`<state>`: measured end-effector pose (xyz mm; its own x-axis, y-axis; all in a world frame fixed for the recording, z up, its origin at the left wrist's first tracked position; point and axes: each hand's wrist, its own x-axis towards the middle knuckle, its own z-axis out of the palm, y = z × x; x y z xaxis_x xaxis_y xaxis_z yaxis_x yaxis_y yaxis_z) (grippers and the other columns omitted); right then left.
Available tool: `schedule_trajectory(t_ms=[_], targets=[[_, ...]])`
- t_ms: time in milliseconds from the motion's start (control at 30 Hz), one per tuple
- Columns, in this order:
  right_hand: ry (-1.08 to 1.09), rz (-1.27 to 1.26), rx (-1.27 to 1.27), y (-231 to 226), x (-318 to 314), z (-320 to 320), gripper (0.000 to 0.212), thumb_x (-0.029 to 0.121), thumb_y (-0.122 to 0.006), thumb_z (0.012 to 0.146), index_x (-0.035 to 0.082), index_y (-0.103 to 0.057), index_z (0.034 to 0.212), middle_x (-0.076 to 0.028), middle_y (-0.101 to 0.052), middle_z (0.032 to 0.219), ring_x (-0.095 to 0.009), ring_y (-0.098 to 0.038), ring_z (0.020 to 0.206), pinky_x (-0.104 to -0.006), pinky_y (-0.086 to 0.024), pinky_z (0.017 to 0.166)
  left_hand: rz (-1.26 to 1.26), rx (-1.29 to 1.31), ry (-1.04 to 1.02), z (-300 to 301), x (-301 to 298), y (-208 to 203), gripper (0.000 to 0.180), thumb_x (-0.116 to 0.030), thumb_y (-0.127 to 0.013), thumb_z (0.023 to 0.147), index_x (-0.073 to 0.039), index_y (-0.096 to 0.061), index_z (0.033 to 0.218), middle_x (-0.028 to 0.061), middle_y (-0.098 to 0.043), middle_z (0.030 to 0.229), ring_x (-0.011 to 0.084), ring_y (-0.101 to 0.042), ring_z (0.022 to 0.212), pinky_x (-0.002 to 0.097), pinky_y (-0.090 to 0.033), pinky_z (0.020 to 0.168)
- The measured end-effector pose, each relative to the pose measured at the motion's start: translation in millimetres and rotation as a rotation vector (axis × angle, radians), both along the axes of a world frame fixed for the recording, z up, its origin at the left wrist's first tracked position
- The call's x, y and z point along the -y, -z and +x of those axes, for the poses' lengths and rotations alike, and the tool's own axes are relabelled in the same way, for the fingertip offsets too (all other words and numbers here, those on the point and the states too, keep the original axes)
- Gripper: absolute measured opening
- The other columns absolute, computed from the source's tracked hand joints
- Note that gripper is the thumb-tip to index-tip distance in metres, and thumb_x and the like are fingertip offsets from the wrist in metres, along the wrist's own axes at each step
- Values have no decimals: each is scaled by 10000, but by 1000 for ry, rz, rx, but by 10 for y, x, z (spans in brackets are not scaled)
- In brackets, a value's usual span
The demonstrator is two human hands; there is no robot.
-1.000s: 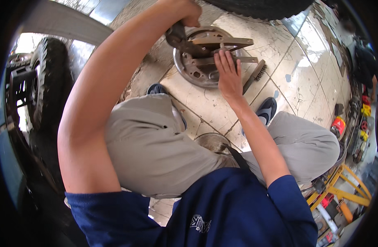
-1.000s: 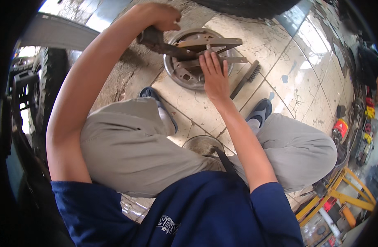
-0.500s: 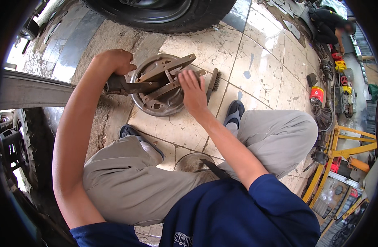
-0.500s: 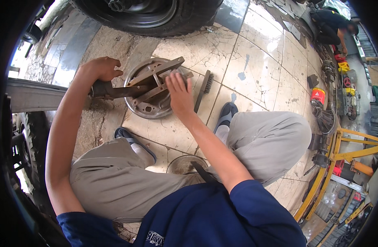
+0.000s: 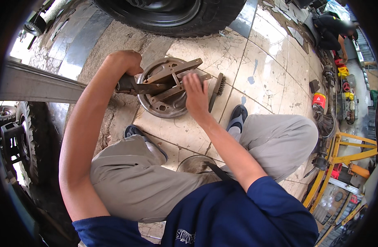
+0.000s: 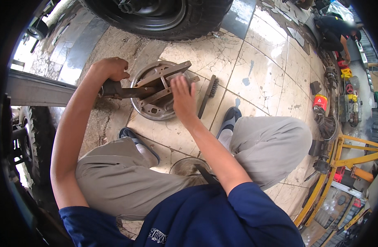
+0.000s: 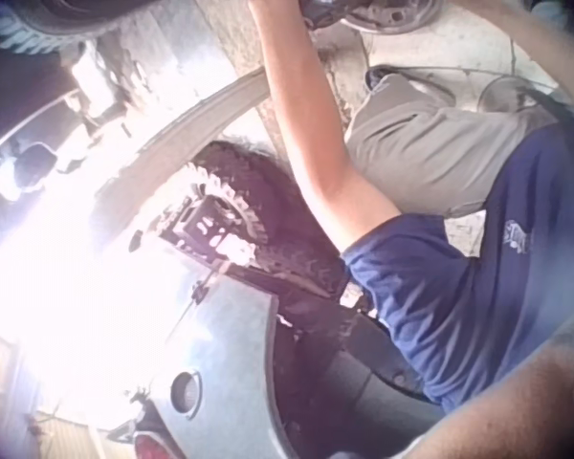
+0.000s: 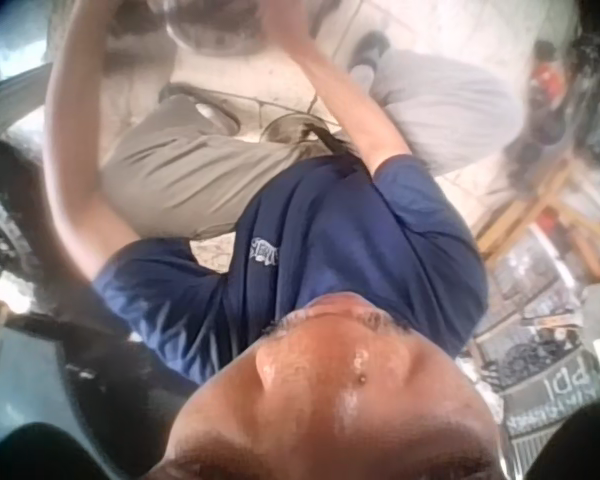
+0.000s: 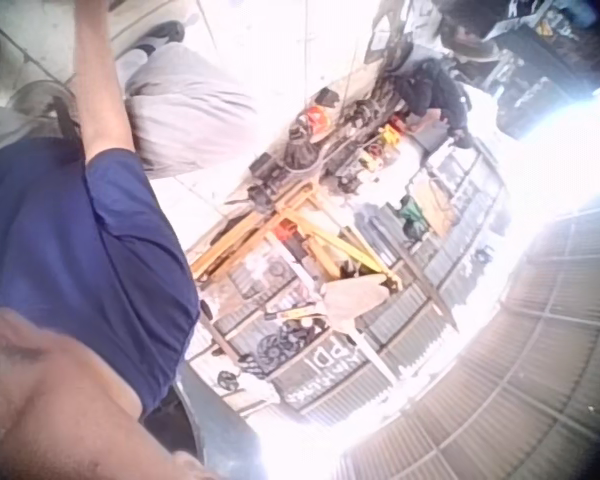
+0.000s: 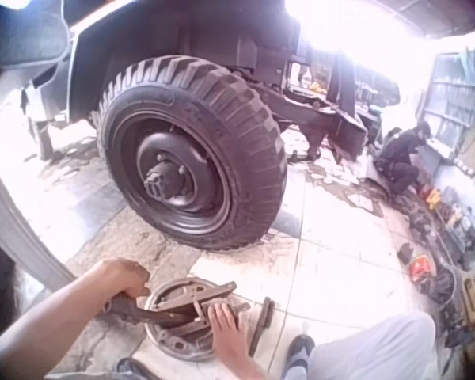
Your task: The person sits on the floor and scrubs a brake assembly with a wire brush, repeatedly rotating the part to clean different surfaces. The person also picks up and repositions small metal components during the cleaning process.
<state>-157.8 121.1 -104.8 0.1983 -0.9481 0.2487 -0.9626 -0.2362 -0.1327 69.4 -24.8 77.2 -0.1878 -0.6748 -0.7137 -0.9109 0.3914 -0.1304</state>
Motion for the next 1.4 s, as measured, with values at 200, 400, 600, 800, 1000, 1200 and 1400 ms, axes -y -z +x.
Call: schedule_trajectory(t_ms=[200, 400, 600, 800, 1000, 1200, 1400], targets=[[-397, -72, 226, -243, 26, 120, 652, -15, -474, 870, 117, -392, 1503, -69, -410, 1553, -219, -330, 1469, -474, -141, 1227, -89, -120, 27, 229, 0, 165, 455, -377, -639, 896, 0, -703, 1143, 185, -684, 1200, 348, -659, 1100, 430, -529, 936], [-330, 96, 42, -97, -63, -37, 686, 24, -498, 855, 93, -349, 1521, -81, -331, 1593, -242, -272, 1489, -471, -163, 1223, -103, -104, 12, 85, 19, 91, 484, -405, -619, 911, -17, -681, 1195, 190, -671, 1227, 353, -652, 1115, 442, -527, 943], [-358, 41, 89, -208, -114, 120, 693, 34, -492, 853, 81, -334, 1526, -89, -336, 1590, -239, -262, 1494, -475, -189, 1218, -86, -84, 3, 88, -72, 53, 488, -428, -584, 946, -15, -685, 1185, 179, -670, 1235, 359, -645, 1124, 450, -516, 950], [-487, 12, 20, -20, -107, 73, 651, 67, -496, 874, 71, -360, 1511, -100, -354, 1578, -227, -272, 1489, -442, -200, 1218, -89, -74, 23, 82, -33, 111, 512, -462, -575, 949, -14, -695, 1165, 181, -683, 1202, 358, -651, 1103, 448, -514, 940], [-421, -25, -133, -69, -48, 82, 593, 114, -485, 905, 51, -394, 1488, -89, -366, 1571, -214, -296, 1474, -429, -193, 1219, -106, -79, 15, 70, -58, 125, 512, -459, -579, 939, -18, -695, 1171, 178, -686, 1196, 354, -655, 1091, 445, -512, 938], [-452, 42, -50, -52, -116, 141, 626, 94, -481, 907, 44, -342, 1515, -106, -358, 1574, -244, -277, 1486, -447, -180, 1219, -26, -8, -17, 37, 9, 124, 478, -448, -527, 956, -85, -681, 1225, 146, -663, 1258, 347, -627, 1146, 443, -486, 980], [-342, 111, 46, -463, -191, 459, 607, 95, -472, 912, 14, -352, 1501, -135, -364, 1566, -258, -282, 1483, -458, -196, 1211, -13, -12, 6, 96, 4, 158, 476, -442, -551, 949, -53, -701, 1178, 141, -680, 1229, 341, -656, 1092, 433, -510, 943]])
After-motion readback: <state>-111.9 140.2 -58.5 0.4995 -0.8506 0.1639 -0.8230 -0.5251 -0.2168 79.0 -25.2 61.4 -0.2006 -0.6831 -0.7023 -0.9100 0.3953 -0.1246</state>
